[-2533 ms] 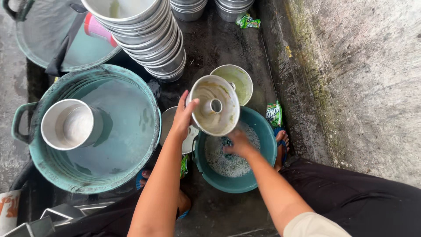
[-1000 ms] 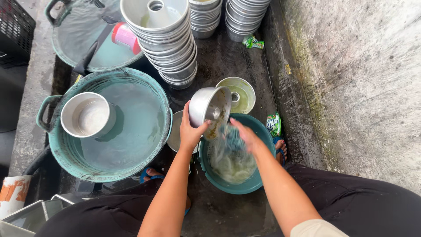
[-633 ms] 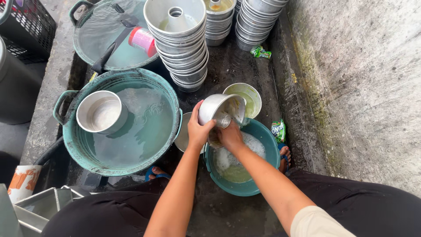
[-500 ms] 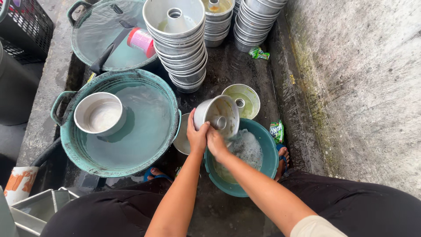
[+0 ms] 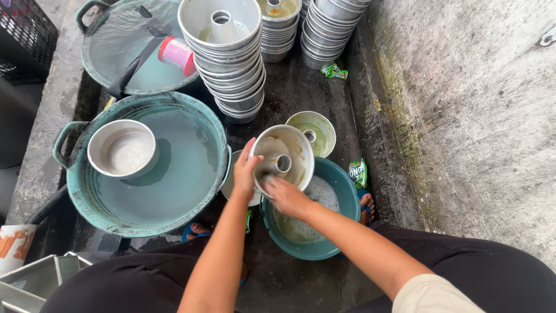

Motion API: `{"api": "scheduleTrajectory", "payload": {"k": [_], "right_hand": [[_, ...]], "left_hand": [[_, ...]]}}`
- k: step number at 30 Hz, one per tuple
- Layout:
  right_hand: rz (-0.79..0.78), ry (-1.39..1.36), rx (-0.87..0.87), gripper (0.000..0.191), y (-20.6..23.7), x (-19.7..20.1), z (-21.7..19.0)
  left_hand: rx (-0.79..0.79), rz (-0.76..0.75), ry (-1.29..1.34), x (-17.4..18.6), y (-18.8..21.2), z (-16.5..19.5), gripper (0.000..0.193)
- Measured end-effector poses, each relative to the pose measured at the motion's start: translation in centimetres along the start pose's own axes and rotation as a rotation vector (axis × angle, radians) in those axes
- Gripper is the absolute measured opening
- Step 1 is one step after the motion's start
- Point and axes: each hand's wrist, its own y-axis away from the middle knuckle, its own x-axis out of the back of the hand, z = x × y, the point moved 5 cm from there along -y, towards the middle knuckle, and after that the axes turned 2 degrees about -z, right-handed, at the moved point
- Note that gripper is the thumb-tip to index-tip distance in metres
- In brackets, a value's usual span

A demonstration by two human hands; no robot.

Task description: The person scrubs multiple small metal baking pans with a sponge and soapy water, rinses them in a basin, and places them in a stack. The person handles each pan individually, scrubbing the interior and exterior surfaces.

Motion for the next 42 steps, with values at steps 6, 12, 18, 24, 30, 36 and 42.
{"api": "scheduleTrajectory", "payload": {"k": [6,12,18,24,30,36,42], "right_hand": [[0.086,-0.004,-0.119,0.028,-0.3,1.2,0.5],[-0.005,0.124,0.103,0.022,-1.3,1.7,-1.3],[0.068,-0.041,-0.052,0.031,-1.7,3.4,-0.6],[-0.591,0.102,-0.035,0.039,-0.7,4.2,3.8],[0.040,0.568,0.412,0.059,-1.8,8.4,5.6],[-0.158,-0.149,-0.654,0.059,-0.4,2.0,5.3],[0.177,-1.054,-0.662,0.065,-2.3,-0.7,2.0]], "left_hand": [[-0.011,0.064,0.153,0.0,0.4,0.2,0.080],[0.006,0.037,-0.037,0.0,-0.1,-0.1,0.078],[-0.085,0.123,0.153,-0.2,0.6,-0.6,0.077],[0.045,-0.027,-0.126,1.9,-0.6,0.2,0.069],[0.082,-0.245,-0.152,-1.0,-0.5,-0.2,0.067],[-0.252,0.045,-0.089,-1.2,0.7,1.5,0.069],[-0.246,0.171,0.087,-2.5,1.2,-0.7,0.064]]}}
